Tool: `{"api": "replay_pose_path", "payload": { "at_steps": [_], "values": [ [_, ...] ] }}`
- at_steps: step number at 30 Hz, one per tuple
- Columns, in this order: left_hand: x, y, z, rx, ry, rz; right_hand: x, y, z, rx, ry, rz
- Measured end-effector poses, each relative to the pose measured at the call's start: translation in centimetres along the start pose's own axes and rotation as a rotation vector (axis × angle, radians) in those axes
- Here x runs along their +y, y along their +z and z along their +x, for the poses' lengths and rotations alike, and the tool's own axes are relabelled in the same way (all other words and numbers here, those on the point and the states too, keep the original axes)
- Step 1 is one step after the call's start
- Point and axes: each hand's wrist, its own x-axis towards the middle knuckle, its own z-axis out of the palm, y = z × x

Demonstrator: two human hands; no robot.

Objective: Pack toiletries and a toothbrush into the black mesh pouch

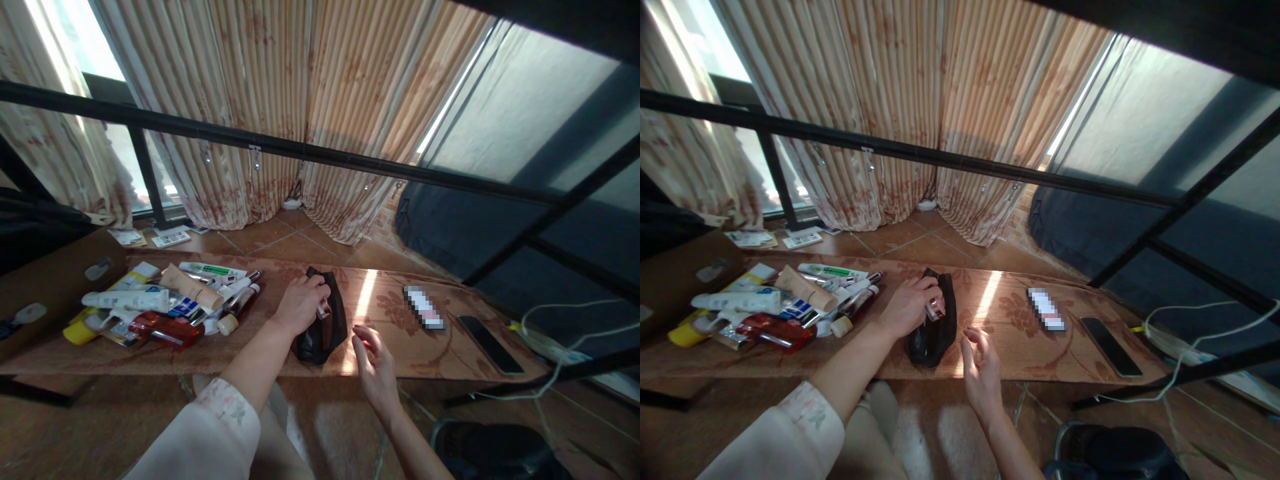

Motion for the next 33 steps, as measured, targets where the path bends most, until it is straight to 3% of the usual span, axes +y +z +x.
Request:
{"api": "replay_pose_path", "payload": {
  "at_steps": [3,5,9,15,23,26,33],
  "values": [
    [0.0,0.1,0.0,-0.001,0.027,0.005,0.7,0.8,0.0,-0.028,0.217,0.182],
    [-0.1,0.3,0.0,0.016,0.046,0.006,0.4,1.7,0.4,-0.003,0.258,0.264],
    [0.0,0.7,0.1,-0.009,0.05,0.031,-1.4,3.5,1.0,0.0,0.18,0.312],
    [0.5,1.0,1.0,-0.202,0.054,0.083,-2.6,4.3,1.0,-0.003,0.128,0.32],
    [0.5,2.8,1.9,-0.226,0.128,0.0,-2.6,4.1,1.2,0.015,0.133,0.299],
    [0.1,3.0,1.6,-0.179,0.106,-0.061,-2.7,4.1,1.1,0.023,0.143,0.302],
    [-1.0,2.3,0.7,0.082,-0.083,-0.334,-2.7,4.3,0.7,0.03,0.131,0.271]
  ]
}}
